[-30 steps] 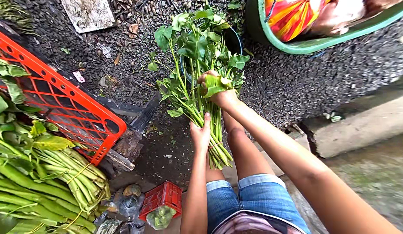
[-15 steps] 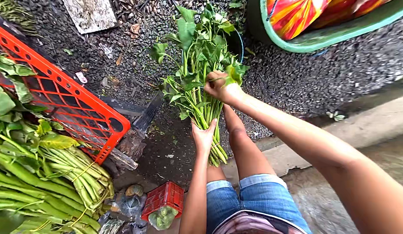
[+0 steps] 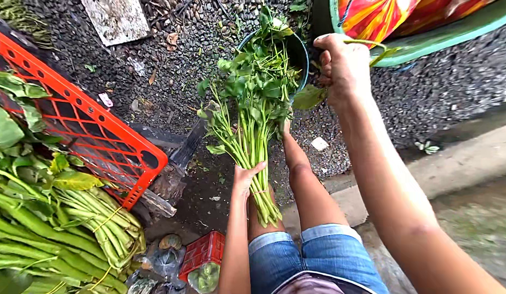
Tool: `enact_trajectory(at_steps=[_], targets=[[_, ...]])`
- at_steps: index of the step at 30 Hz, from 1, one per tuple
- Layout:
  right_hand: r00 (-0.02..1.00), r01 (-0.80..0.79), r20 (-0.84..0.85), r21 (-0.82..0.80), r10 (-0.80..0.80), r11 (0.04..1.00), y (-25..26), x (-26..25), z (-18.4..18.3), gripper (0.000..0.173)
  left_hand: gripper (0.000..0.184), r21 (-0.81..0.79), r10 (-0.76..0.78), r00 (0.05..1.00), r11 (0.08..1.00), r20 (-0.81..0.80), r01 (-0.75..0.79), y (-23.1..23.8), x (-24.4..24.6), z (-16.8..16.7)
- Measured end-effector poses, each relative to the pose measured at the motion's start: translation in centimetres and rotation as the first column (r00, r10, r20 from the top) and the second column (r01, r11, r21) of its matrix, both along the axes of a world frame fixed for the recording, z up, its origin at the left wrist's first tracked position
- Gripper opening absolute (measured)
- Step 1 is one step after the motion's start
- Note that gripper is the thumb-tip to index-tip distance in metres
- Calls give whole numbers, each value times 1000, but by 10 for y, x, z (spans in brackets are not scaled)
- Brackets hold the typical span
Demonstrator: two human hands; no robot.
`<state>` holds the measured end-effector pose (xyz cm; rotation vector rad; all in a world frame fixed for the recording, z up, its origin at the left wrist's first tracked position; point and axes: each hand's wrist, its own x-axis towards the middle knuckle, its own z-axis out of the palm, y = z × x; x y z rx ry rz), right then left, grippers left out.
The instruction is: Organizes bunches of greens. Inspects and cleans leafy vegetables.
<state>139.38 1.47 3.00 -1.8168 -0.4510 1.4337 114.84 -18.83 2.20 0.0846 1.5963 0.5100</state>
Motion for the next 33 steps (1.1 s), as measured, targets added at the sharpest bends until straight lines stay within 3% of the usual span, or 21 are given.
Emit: enact_trajectory(at_steps=[2, 3, 5, 7, 10, 13, 16, 19, 22, 24, 28, 33], targets=[[999, -11, 39, -176, 18, 984, 12, 3, -39, 17, 72, 11, 99, 991, 995, 95, -101, -5, -6, 5], [993, -99, 41, -271, 114, 958, 14, 5, -60, 26, 80, 18, 155, 977, 987, 147, -160, -9, -9, 5], [934, -317, 2, -463, 358, 828, 14, 6, -91, 72, 97, 28, 231, 944, 969, 237, -244, -14, -11, 3], [865, -427, 6, -517, 502, 742, 5, -5, -96, 82, 78, 29, 280, 915, 953, 291, -300, -13, -9, 3], [829, -536, -29, -327, 559, 778, -33, -31, -66, 59, 40, 82, 303, 816, 917, 493, -390, -11, -4, -2], [864, -476, 76, -200, 498, 856, -103, -57, -20, 46, 37, 105, 321, 760, 886, 565, -452, -11, 5, -5], [817, -487, 332, -41, 471, 873, -162, -82, 18, 40, 27, 144, 324, 909, 918, 263, -369, -4, 22, 7], [752, -556, 464, 65, 468, 829, -177, -96, 19, 26, 29, 175, 274, 959, 943, 73, -283, -9, 37, 4], [731, -604, 333, -88, 595, 792, -162, -98, 16, 40, 35, 271, 210, 976, 938, 54, -217, -14, 43, 5], [725, -610, 327, -104, 606, 786, -155, -96, 16, 38, 44, 286, 193, 980, 938, 43, -197, -16, 44, 3], [840, -489, 217, -98, 498, 867, -154, -87, 17, 21, 58, 233, 140, 990, 963, -15, -133, -11, 45, -2], [965, -254, -87, -106, 246, 961, -163, -68, 11, 22, 57, 175, 120, 992, 976, 50, -127, 3, 49, -2]])
